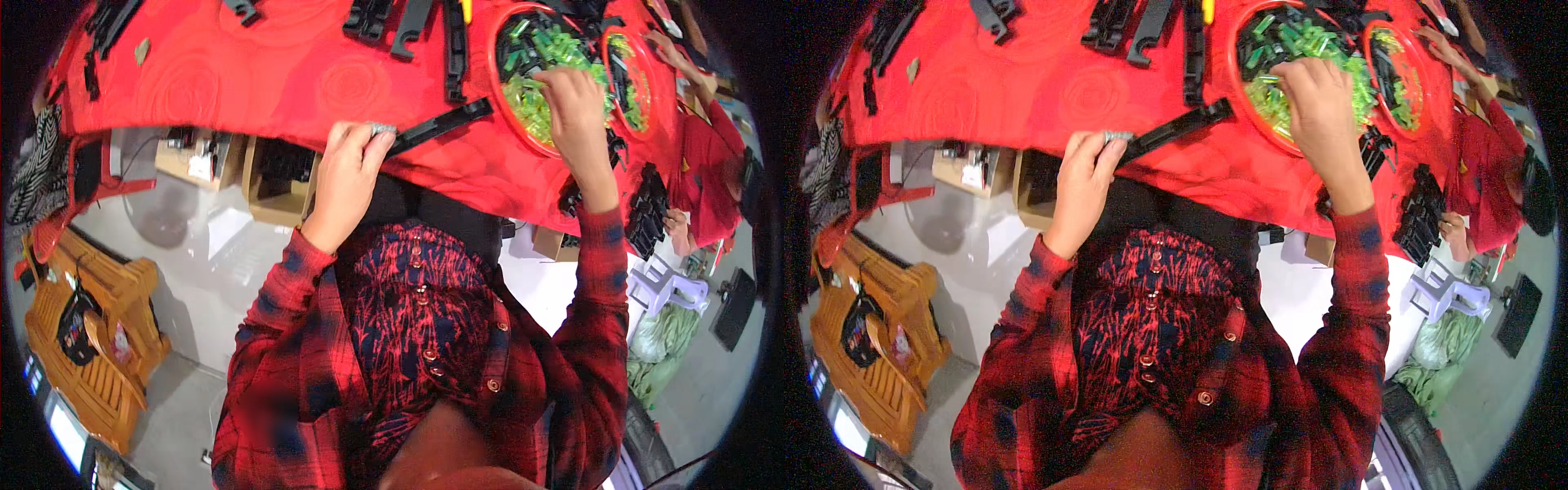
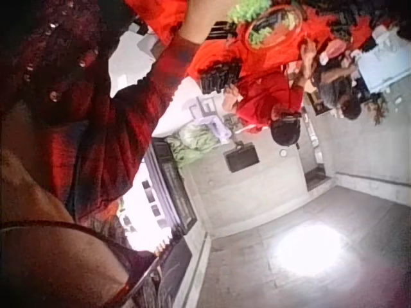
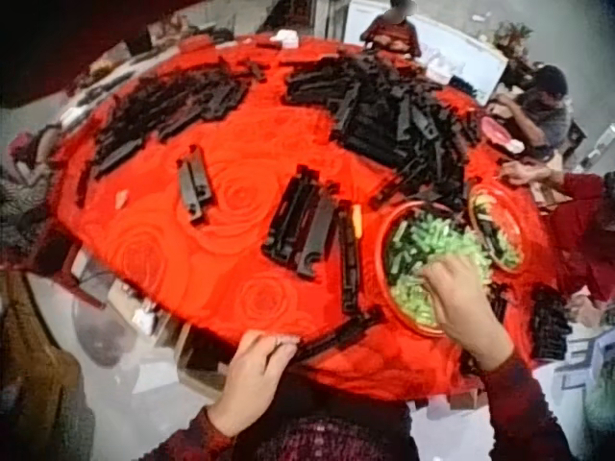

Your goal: The person assembles black plastic housing components with translucent green parts by hand, joining them with screws using a screwdriver.

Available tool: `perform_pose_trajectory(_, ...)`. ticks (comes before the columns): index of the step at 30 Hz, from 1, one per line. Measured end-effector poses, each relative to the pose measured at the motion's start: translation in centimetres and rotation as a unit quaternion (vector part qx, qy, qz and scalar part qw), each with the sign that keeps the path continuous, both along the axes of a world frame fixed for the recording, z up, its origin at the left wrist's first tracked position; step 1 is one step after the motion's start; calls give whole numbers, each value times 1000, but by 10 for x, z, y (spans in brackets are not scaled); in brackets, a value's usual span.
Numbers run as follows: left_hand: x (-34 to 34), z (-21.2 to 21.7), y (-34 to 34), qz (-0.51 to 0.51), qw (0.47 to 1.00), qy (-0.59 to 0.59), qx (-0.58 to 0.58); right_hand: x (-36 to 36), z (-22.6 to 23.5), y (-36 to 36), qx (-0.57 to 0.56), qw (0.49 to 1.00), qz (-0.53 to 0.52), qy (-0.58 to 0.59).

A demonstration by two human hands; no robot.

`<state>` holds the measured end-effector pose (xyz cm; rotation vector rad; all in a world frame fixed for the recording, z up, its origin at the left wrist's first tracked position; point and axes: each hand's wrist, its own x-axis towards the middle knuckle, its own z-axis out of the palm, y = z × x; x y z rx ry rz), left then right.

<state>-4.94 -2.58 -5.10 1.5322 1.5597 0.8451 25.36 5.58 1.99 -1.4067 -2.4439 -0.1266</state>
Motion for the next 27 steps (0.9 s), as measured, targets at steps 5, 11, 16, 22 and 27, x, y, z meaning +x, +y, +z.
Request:
perform_pose_trajectory(5,2,-3,-2,15,999,21,35,-51,-2,-26,-194,957,-6,214)
perform_pose_trajectory(11,11,-2,-6,34,996,63,54,-66,-33,-36,-132,979,66,139)
perform_pose_trajectory(16,6,-7,-1,17,992,96,85,-75,-43,-36,-146,980,47,124)
perform_pose_trajectory(22,4,-9,1,15,991,103,87,-84,-39,-32,-64,991,82,86)
perform_pose_trajectory(27,3,-10,0,14,990,108,85,-87,-35,-25,-24,992,104,73)
